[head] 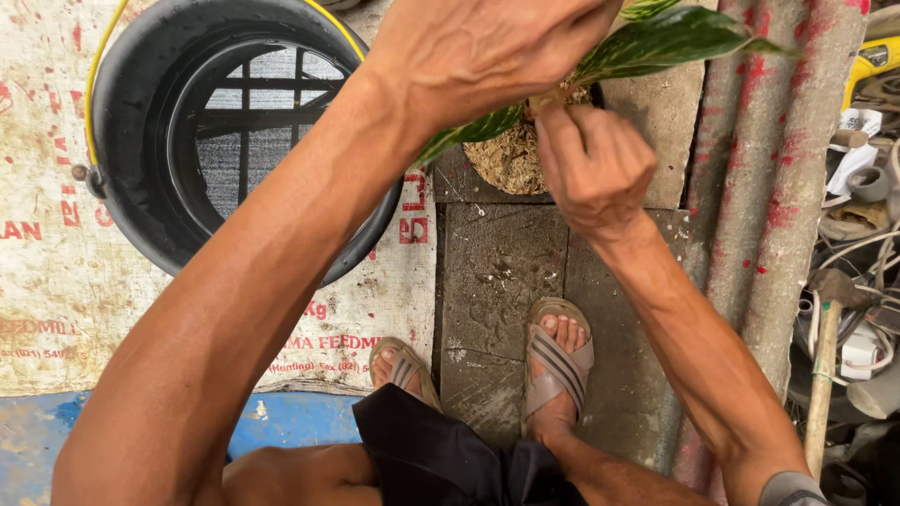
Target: The person sits on the floor and wipes the leaves of a potted plant using a yellow sponge. They repeatedly dip the sponge into a bucket of water and clean each leaf individually.
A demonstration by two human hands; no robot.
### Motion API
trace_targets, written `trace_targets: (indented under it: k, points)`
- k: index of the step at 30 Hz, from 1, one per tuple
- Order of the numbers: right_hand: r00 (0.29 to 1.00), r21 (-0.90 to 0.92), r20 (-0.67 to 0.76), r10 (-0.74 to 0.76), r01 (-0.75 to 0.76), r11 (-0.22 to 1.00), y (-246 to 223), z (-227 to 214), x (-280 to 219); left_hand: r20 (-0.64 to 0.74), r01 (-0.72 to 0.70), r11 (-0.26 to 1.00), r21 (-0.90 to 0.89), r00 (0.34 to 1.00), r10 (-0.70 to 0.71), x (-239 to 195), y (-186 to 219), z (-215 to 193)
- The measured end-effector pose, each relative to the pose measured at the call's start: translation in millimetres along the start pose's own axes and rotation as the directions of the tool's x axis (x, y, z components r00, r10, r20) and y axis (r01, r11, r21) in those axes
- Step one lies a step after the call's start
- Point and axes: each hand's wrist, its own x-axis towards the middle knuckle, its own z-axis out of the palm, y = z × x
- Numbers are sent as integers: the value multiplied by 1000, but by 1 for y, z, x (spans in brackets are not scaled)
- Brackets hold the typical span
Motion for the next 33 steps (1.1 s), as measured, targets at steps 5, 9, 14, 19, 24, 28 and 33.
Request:
trace_targets:
  k: [5, 9, 14, 19, 24, 28, 33]
  points:
    - [992, -81, 118, 45, -35, 996, 8, 0, -1, 24, -19, 998, -57, 1000, 20, 1, -3, -11]
    - [999, -45, 44, -3, 5, 999, 9, 1, 4, 4, -40, 999, -7, 999, 40, 1, -2, -14]
    - [989, 71, 134, 66, -76, 995, -10, -28, 3, 63, -89, 995, 50, 994, 86, 5, -1, -29]
    - [926, 376, 131, 355, -378, 846, -26, -80, -20, 93, -132, 980, 147, 988, 120, -5, -8, -85]
    - [536, 585, 399, 744, -774, 243, -3, -104, -59, 27, 27, 992, 122, 999, -30, -20, -24, -171]
    - [182, 593, 586, 790, -761, -265, 26, -97, -103, -112, 428, 878, -216, 882, -458, -34, -25, -202]
    - [39, 367, 714, 699, -871, -326, 36, -53, -158, 61, 672, 499, -547, 626, -777, -64, -12, -172]
